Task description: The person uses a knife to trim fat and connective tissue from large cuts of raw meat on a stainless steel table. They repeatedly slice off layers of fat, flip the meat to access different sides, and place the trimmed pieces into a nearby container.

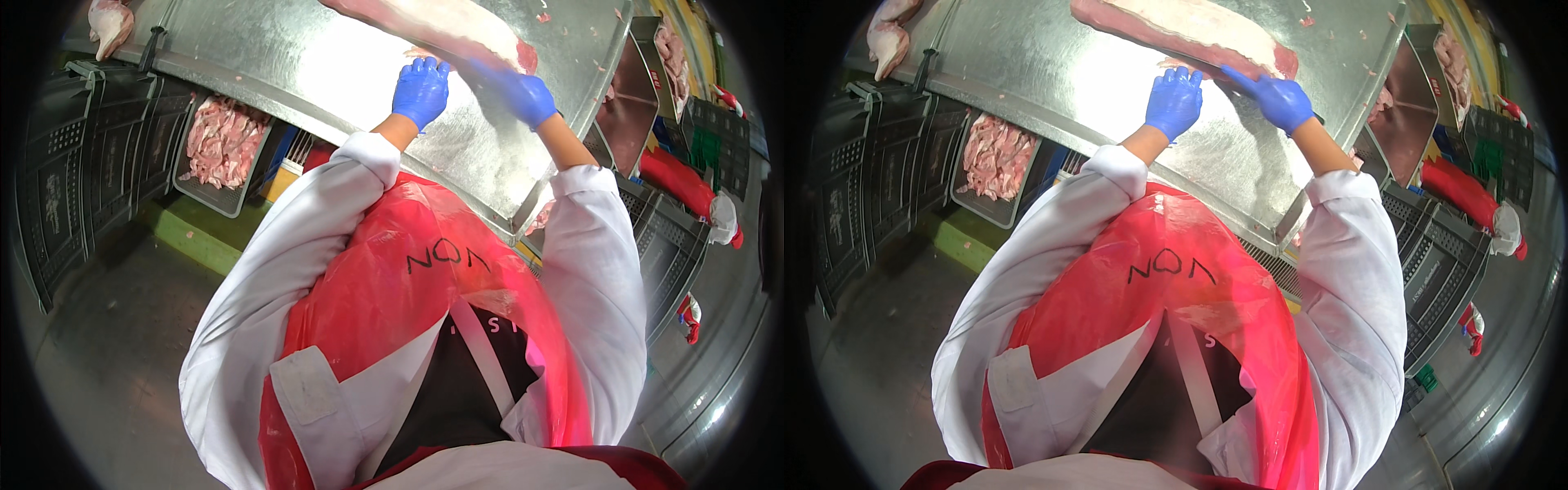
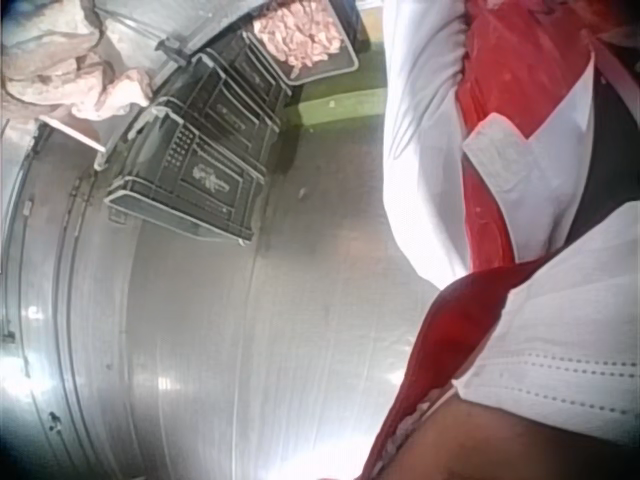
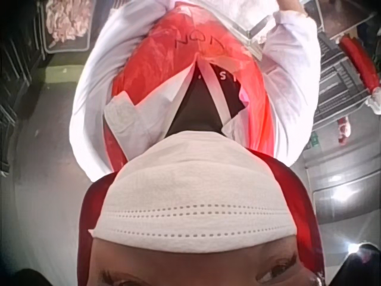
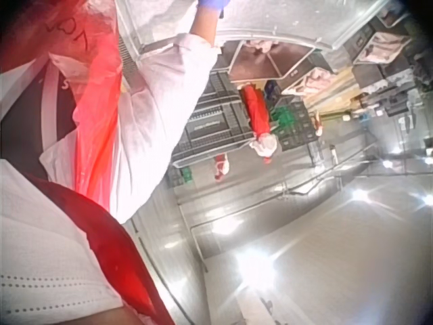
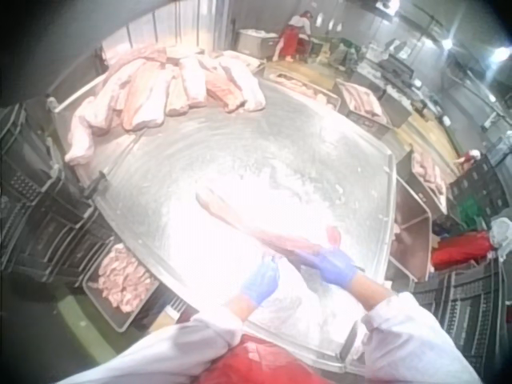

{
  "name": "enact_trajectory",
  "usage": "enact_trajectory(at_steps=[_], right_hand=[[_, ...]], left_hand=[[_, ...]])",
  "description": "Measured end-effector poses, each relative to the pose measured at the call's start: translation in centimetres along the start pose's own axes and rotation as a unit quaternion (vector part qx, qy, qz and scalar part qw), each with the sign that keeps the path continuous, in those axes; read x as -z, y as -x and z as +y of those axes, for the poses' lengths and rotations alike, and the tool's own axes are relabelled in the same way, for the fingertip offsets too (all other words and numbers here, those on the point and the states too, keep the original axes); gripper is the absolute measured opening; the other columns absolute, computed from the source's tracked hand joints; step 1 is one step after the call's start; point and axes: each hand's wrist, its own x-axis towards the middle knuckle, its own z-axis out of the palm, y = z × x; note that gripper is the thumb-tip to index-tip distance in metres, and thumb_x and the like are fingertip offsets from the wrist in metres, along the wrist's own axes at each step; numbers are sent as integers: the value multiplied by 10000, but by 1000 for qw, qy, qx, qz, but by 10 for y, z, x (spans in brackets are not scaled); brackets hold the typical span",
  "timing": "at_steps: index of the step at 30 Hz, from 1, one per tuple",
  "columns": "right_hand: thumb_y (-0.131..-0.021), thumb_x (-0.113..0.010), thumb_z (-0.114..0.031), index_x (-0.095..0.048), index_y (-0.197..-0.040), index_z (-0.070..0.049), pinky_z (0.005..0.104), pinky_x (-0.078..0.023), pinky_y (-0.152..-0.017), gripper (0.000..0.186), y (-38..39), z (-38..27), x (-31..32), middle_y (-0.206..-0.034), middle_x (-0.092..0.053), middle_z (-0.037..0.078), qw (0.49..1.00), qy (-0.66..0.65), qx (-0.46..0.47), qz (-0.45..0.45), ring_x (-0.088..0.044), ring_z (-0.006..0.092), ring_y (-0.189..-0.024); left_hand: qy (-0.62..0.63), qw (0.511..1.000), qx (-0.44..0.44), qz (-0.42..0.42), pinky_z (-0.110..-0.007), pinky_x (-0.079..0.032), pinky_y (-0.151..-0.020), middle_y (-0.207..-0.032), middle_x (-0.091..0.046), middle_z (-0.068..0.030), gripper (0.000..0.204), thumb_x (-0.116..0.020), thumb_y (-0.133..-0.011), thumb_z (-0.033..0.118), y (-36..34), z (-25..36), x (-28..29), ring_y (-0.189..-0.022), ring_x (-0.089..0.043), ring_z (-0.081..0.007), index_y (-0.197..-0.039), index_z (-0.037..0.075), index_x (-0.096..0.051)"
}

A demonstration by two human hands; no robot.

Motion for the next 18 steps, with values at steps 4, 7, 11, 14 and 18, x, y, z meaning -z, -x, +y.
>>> enact_trajectory(at_steps=[4, 7, 11, 14, 18], right_hand=[[-900, -437, 3, -263, -1562, -478, 488, -555, -691, 837, 90, 33, 25, -961, -670, 198, 987, 79, -76, -116, -677, 389, -747], [-903, -456, 8, -270, -1570, -443, 504, -545, -641, 826, 194, 70, 29, -906, -674, 210, 975, 97, -137, -143, -665, 397, -701], [-920, -537, -26, -307, -1570, -381, 517, -551, -673, 776, 249, 64, 15, -913, -689, 228, 981, -37, -190, 27, -678, 413, -757], [-928, -564, -18, -297, -1595, -298, 380, -555, -691, 772, 203, 18, 0, -1041, -737, 168, 918, -238, -282, 144, -719, 250, -787], [-941, -601, -91, -276, -1606, -281, 301, -542, -667, 765, 116, -44, -4, -885, -719, 129, 734, -491, -424, 199, -658, 165, -693]], left_hand=[[0, 1000, -8, -19, -464, -466, -845, -1114, -593, -140, 338, -553, -932, 250, -1, -2, 1, -1060, -577, -310, -1216, 81, -621], [2, 996, -86, 19, -450, -465, -899, -1145, -592, -133, 313, -559, -895, 187, -11, -8, 7, -1103, -570, -296, -1185, 89, -626], [49, 978, -196, 49, -445, -460, -951, -1191, -582, -113, 287, -542, -876, 109, -30, -19, -10, -1141, -557, -292, -1140, 89, -652], [148, 974, -171, -25, -443, -482, -916, -1072, -624, -150, 299, -514, -893, 42, -36, -62, 6, -1039, -594, -331, -1124, 105, -693], [78, 972, -173, -138, -470, -472, -803, -951, -613, -184, 256, -522, -880, -7, -21, -133, 92, -902, -571, -404, -1052, 82, -689]])
